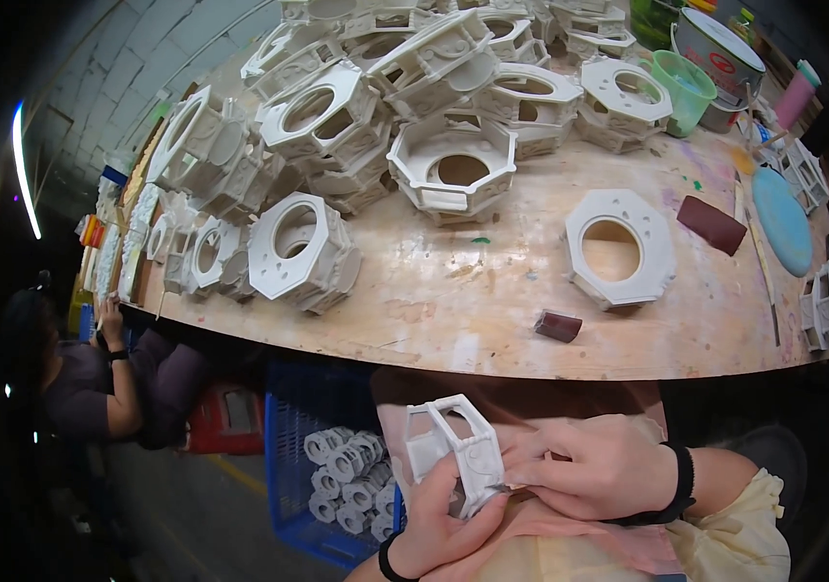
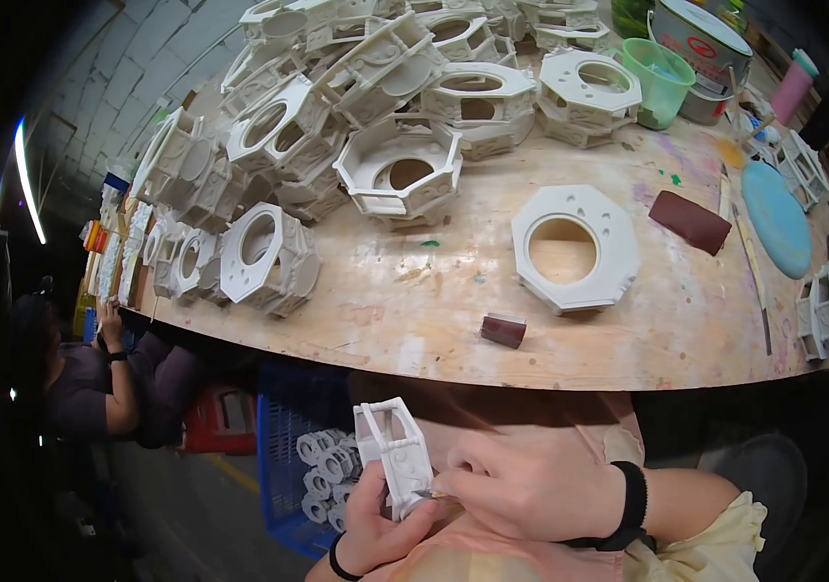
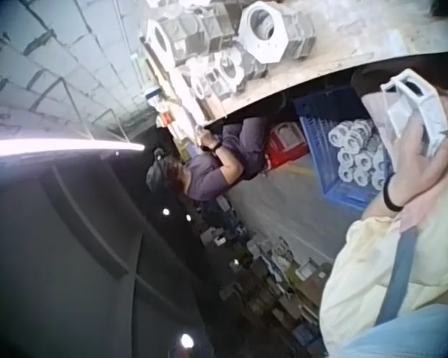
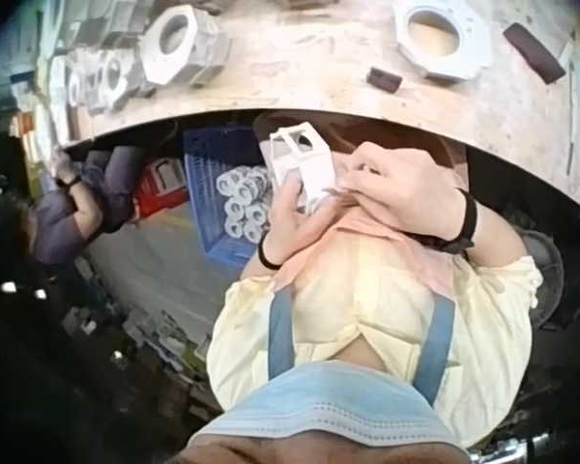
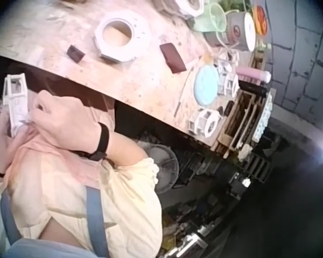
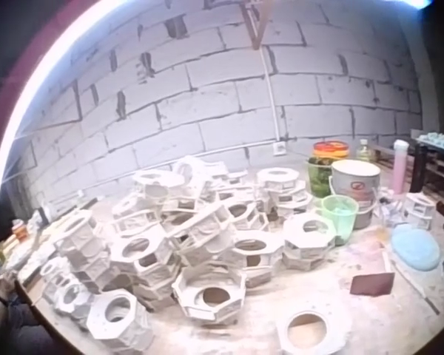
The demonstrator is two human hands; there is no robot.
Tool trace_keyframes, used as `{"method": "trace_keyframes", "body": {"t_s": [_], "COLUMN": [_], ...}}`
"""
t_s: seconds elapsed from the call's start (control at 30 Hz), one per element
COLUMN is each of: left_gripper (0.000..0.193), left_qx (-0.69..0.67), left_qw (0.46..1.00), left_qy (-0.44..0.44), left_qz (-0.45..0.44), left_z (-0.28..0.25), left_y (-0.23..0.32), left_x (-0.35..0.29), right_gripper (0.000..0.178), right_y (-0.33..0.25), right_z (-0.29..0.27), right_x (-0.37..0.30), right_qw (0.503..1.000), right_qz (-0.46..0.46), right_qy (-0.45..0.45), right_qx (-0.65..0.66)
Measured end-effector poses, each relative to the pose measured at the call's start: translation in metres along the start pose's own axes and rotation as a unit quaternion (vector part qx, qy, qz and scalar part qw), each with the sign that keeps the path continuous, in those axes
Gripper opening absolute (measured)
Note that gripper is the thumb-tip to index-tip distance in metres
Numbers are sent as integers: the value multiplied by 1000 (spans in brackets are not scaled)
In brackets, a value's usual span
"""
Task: Cleaning and scraping excess material from molded white plastic octagonal components using a small hand tool.
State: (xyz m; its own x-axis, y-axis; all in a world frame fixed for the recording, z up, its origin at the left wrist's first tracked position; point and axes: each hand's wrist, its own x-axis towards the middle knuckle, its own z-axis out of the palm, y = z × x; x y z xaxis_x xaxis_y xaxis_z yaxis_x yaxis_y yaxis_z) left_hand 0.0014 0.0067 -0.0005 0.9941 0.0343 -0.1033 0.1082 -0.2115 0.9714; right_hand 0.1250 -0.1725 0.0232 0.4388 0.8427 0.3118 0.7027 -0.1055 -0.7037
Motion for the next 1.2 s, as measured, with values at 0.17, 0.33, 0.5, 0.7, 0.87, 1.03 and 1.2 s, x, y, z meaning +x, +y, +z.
{"method": "trace_keyframes", "body": {"t_s": [0.17, 0.33, 0.5, 0.7, 0.87, 1.03, 1.2], "left_gripper": [39, 40, 41, 40, 40, 40, 41], "left_qx": [40, 42, 60, -80, -46, -53, -60], "left_qw": [999, 998, 997, 996, 999, 998, 997], "left_qy": [8, -1, -26, 33, 3, 10, -12], "left_qz": [29, 35, 32, -21, -23, -25, -47], "left_z": [0, 0, 3, 4, 4, 4, 2], "left_y": [3, 2, 4, -4, -3, -5, -10], "left_x": [1, 2, 0, -3, -3, -4, -9], "right_gripper": [22, 21, 22, 16, 13, 14, 19], "right_y": [5, 4, 1, 0, 3, 2, 4], "right_z": [1, -1, 5, -1, 7, 7, 0], "right_x": [-4, -5, 0, -4, -7, -5, -4], "right_qw": [1000, 999, 992, 999, 1000, 999, 993], "right_qz": [-17, -21, 98, 47, 1, 36, 108], "right_qy": [-16, -28, 58, 23, 15, 10, 46], "right_qx": [3, -6, -46, 9, 25, 5, 1]}}
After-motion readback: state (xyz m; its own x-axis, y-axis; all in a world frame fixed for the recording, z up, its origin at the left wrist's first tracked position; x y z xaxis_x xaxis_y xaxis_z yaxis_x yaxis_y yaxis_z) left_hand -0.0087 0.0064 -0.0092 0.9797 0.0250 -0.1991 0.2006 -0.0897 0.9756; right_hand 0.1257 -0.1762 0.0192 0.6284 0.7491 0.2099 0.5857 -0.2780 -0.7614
